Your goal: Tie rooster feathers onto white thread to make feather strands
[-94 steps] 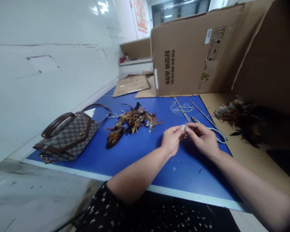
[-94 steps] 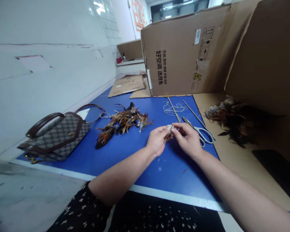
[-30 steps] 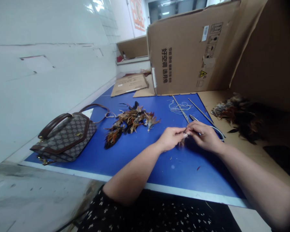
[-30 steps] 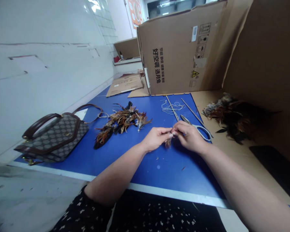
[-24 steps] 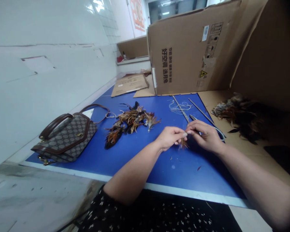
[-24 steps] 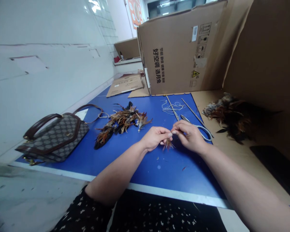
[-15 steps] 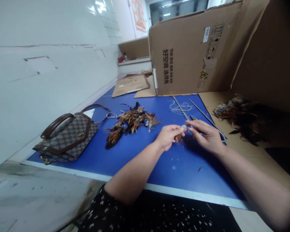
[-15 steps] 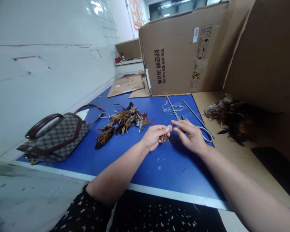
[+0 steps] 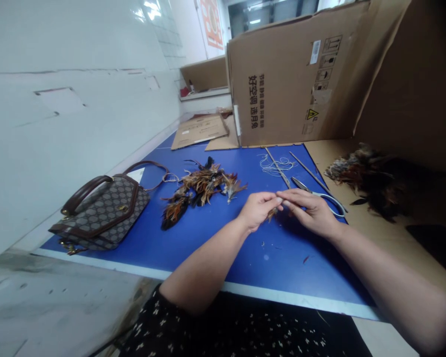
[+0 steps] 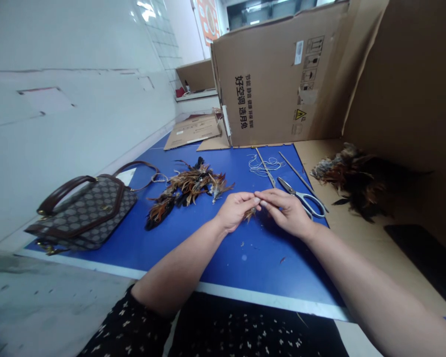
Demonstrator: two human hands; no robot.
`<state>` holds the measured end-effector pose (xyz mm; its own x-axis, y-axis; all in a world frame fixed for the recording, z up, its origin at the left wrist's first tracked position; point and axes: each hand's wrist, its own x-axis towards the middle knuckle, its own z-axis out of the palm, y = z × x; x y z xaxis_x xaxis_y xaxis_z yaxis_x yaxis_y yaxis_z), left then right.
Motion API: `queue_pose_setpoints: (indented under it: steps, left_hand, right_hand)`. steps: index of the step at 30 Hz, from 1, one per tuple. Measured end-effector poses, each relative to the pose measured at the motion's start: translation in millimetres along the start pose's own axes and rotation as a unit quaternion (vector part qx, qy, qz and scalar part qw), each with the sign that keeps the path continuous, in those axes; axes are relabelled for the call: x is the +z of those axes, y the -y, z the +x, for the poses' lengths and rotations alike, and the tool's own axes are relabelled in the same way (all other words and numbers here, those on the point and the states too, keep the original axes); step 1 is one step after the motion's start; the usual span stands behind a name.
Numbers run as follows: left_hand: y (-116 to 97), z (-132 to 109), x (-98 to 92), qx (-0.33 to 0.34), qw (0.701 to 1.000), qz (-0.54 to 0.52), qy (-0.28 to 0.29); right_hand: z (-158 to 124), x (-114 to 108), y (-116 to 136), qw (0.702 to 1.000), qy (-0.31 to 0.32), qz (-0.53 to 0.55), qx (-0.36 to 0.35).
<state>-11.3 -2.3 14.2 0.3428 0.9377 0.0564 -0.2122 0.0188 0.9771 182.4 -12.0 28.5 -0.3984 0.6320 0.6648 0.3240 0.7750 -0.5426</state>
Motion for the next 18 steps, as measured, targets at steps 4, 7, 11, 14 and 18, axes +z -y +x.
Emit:
queue_pose_setpoints:
  steps: [4,7,11,14,18]
  left_hand:
    - [0.9,1.3,0.2,0.006,1.0,0.003,-0.001]
    - [3.3,2.4,-0.2,0.019,1.0,0.004,-0.006]
    - [3.4,1.9,0.3,0.025,0.999,0.016,-0.015]
    - [-0.5,1.0,2.3,0.045,0.998,0.034,-0.04]
    - [-3.4,1.4,4.2,0.15,0.982,0.075,-0.088]
  right_hand:
    - [-3.0,0.6,-2.7,0.999,-0.037,-0.018,0.019]
    - [-2.5,-0.2,-4.8,1.0,-0.015,-0.015,-0.003]
    - [-0.1,-1.8,-3.2,1.0,0.013,-0.006,-0.02]
    - [-1.4,3.1,1.7,0.999,-0.002,0.013,0.036]
    - [-5.1,18.0,9.5,0.972,0.009,0.143,0.185]
